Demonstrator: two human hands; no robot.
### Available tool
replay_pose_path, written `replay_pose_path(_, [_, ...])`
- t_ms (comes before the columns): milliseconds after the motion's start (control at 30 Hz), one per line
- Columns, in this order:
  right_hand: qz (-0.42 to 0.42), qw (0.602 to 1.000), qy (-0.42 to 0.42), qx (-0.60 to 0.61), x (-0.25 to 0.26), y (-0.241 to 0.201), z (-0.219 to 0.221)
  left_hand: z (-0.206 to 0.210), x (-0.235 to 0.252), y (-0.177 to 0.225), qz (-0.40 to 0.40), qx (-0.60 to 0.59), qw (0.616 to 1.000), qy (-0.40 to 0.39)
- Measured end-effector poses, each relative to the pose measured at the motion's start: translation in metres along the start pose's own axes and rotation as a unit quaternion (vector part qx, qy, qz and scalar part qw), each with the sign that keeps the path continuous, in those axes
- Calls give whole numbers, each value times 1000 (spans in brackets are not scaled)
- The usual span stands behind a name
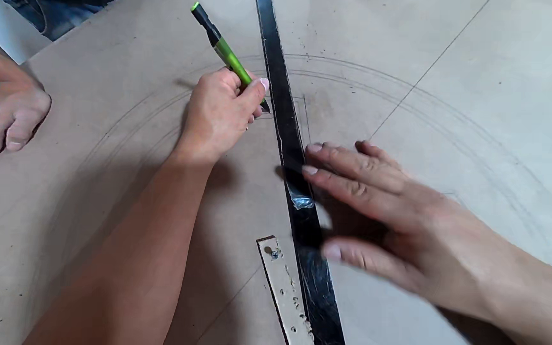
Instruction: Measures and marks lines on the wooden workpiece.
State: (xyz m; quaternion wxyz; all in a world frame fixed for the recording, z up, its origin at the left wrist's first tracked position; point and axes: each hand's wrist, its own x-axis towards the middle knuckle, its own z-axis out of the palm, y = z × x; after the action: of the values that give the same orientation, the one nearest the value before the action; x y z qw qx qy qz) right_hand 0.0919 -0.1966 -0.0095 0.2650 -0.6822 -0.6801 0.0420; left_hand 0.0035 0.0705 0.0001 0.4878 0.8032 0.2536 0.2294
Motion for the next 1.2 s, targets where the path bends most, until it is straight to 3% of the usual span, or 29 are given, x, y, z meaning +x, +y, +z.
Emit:
replay_pose_path(167, [12,991,-101,-84,-19,-29,14,2,-3,1,4,-4,1000,0])
replay_pose_path(467, [50,996,-18,-75,3,-13,18,0,-2,1,3,20,1000,-3])
replay_pose_path(667, [20,994,-71,-82,-7,-9,9,2,-4,3,6,31,999,-2])
replay_pose_path(1200, [40,994,-58,-82,18,1,12,1,-2,0,25,21,999,-5])
